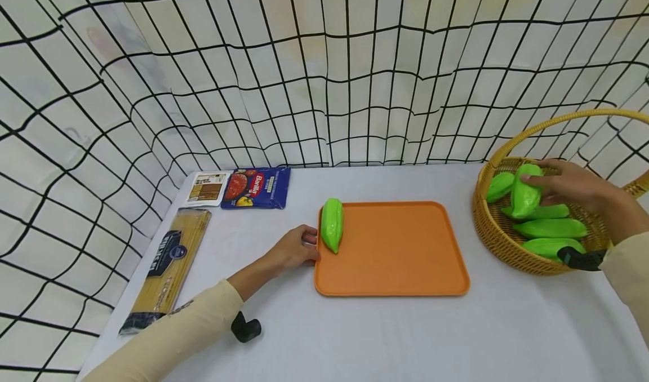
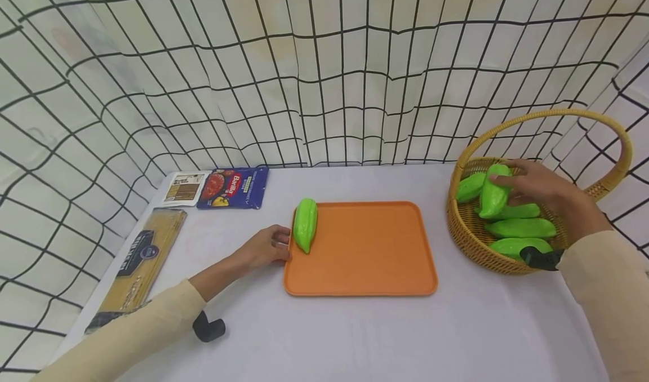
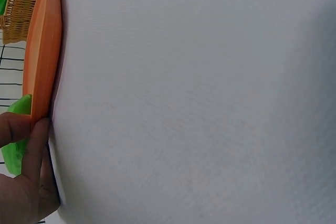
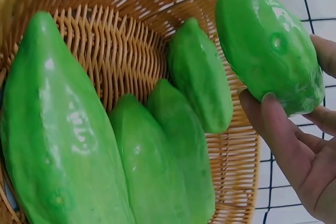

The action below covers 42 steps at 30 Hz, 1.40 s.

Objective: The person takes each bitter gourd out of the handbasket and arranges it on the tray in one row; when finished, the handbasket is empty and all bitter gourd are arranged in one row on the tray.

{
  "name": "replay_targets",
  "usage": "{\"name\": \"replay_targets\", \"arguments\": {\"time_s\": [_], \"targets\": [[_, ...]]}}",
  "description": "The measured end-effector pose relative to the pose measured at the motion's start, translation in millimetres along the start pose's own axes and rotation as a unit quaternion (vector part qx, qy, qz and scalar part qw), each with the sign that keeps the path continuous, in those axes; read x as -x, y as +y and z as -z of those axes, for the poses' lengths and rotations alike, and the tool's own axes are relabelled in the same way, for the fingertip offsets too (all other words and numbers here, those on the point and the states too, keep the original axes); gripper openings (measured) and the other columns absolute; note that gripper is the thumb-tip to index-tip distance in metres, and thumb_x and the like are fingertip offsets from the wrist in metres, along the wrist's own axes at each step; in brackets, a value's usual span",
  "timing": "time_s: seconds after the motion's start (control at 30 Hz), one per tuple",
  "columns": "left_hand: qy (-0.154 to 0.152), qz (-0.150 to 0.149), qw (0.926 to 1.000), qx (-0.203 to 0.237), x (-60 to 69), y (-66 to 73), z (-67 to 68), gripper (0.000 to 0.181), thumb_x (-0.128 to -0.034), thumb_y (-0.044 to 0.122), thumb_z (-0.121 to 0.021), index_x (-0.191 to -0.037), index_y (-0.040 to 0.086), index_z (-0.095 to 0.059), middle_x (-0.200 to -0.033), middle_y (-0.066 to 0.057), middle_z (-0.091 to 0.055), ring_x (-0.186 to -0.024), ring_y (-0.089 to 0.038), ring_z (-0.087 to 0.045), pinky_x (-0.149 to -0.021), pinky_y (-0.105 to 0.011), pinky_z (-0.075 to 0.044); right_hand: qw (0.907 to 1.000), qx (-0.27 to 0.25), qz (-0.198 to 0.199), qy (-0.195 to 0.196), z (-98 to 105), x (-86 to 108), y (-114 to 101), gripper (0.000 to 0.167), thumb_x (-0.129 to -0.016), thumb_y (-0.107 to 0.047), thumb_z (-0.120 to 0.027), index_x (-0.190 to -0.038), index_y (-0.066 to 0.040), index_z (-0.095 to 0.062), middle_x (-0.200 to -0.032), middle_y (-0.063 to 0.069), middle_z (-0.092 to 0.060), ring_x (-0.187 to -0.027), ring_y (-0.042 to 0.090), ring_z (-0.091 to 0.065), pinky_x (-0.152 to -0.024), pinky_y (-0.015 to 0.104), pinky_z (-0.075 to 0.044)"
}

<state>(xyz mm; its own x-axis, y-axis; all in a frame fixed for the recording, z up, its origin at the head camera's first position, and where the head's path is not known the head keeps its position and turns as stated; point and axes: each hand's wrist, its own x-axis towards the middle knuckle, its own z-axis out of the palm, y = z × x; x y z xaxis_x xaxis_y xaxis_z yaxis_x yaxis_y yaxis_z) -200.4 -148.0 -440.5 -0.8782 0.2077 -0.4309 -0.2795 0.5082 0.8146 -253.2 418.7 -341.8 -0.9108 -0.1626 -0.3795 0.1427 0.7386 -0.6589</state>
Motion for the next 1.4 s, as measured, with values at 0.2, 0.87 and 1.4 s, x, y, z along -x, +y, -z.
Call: {"name": "replay_targets", "arguments": {"time_s": [0.2, 0.87, 1.4], "targets": [[0.003, -0.002, 1.0000, 0.005, -0.5, 1.3, -1.9, 0.064, -0.0822, 0.002, -0.072, -0.141, 0.002, -0.047, -0.127, -0.015, -0.055, -0.101, -0.022, -0.064, -0.083, -0.030, -0.062, 0.9997, 0.015, 0.017, -0.012, -6.0, 6.9, -11.3, 0.090, -0.104, -0.044, -0.047, -0.157, 0.006, 0.006, -0.152, 0.049, -0.004, -0.112, 0.048, -0.061, -0.088, 0.048, -0.060], [0.004, -0.005, 0.9997, 0.022, -1.4, -1.9, -3.0, 0.064, -0.0820, -0.001, -0.071, -0.141, 0.001, -0.046, -0.126, -0.015, -0.055, -0.100, -0.022, -0.065, -0.081, -0.031, -0.063, 0.9957, 0.028, 0.082, -0.034, -34.7, 28.7, -36.6, 0.071, -0.103, -0.032, -0.055, -0.155, 0.001, -0.020, -0.150, 0.041, -0.025, -0.129, 0.056, -0.044, -0.086, 0.051, -0.061], [0.005, -0.005, 0.9996, 0.027, -1.8, -2.0, -2.8, 0.064, -0.0823, -0.002, -0.070, -0.142, 0.001, -0.046, -0.125, -0.015, -0.055, -0.098, -0.022, -0.065, -0.080, -0.031, -0.063, 0.9929, -0.008, 0.104, -0.056, -64.0, 37.0, -62.4, 0.063, -0.100, -0.032, -0.060, -0.151, -0.008, -0.033, -0.139, 0.029, -0.045, -0.108, 0.031, -0.063, -0.082, 0.042, -0.063]]}}
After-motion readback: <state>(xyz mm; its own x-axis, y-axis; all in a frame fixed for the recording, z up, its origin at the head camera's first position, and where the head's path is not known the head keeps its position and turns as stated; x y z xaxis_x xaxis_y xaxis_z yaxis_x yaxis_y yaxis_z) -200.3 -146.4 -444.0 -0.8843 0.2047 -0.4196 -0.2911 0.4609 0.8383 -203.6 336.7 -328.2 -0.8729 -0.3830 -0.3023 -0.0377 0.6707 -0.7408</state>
